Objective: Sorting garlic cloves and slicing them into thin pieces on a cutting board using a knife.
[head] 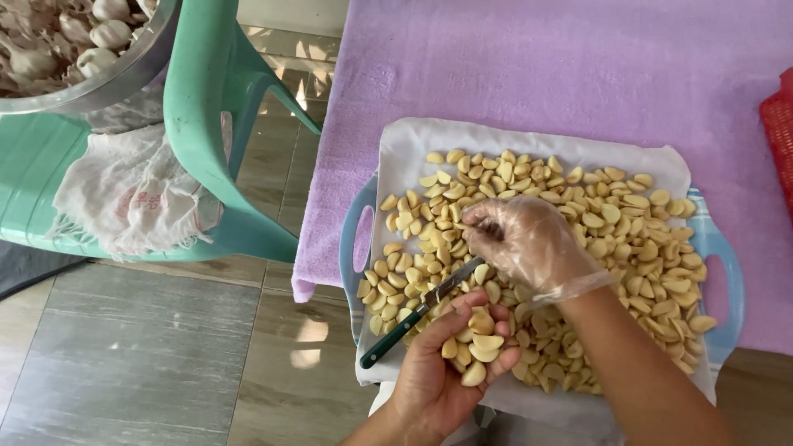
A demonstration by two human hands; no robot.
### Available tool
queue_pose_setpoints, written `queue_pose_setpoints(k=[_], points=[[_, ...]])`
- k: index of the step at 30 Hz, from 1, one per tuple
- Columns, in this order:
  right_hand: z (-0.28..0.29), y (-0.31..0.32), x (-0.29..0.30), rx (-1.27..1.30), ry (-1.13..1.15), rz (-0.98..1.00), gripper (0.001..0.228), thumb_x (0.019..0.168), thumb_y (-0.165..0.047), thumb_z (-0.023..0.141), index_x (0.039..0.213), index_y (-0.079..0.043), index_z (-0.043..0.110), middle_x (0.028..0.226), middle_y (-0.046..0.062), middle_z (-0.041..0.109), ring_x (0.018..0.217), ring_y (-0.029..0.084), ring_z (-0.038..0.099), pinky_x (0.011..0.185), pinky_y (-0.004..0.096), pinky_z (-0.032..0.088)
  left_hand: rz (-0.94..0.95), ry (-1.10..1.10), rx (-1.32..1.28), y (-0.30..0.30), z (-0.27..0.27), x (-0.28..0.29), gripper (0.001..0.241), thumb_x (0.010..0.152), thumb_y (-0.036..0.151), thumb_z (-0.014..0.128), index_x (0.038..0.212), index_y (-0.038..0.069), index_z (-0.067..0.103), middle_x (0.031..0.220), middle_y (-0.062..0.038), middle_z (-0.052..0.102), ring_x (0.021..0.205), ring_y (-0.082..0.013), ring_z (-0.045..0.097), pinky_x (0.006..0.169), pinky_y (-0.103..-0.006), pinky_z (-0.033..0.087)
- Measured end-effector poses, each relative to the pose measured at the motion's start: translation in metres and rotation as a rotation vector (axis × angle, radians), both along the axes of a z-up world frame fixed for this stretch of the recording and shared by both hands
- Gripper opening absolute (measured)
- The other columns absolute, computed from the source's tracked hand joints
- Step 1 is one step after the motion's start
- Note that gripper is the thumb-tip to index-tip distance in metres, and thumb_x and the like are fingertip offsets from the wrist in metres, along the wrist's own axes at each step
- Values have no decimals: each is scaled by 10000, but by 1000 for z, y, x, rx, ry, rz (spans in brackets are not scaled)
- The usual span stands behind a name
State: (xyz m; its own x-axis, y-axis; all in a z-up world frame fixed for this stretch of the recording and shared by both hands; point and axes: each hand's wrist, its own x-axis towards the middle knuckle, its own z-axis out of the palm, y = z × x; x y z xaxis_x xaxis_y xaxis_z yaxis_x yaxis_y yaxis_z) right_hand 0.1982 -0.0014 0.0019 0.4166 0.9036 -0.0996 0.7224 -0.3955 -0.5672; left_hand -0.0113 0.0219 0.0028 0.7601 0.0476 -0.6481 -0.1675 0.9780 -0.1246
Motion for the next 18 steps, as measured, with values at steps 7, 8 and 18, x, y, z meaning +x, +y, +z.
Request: queue_pose_setpoints(k=[7,8,18], points=[[31,-23,14,161,495,-124,304,923,-189,738,1208,-100,789,1253,114,819,1169,220,804,973,325,674,-1,6,13,1,1,2,275,945,136,664,1210,63,651,1116,-205,671,971,-270,678,756,-429,658],[29,-28,16,162,492,-131,304,923,-189,738,1208,-100,789,1253,114,819,1169,220,804,973,325,674,-8,4,12,0,4,3,275,945,136,664,1210,63,651,1116,-205,671,971,-270,678,756,-429,658],[34,-14,7,316,-40,175,211,999,25,642,1117,-95,769,1022,57,795,762,115,685,674,234,599,-58,8,8,-10,2,-4,278,969,148,664,1225,43,642,1145,-211,680,986,-282,689,721,-436,669]])
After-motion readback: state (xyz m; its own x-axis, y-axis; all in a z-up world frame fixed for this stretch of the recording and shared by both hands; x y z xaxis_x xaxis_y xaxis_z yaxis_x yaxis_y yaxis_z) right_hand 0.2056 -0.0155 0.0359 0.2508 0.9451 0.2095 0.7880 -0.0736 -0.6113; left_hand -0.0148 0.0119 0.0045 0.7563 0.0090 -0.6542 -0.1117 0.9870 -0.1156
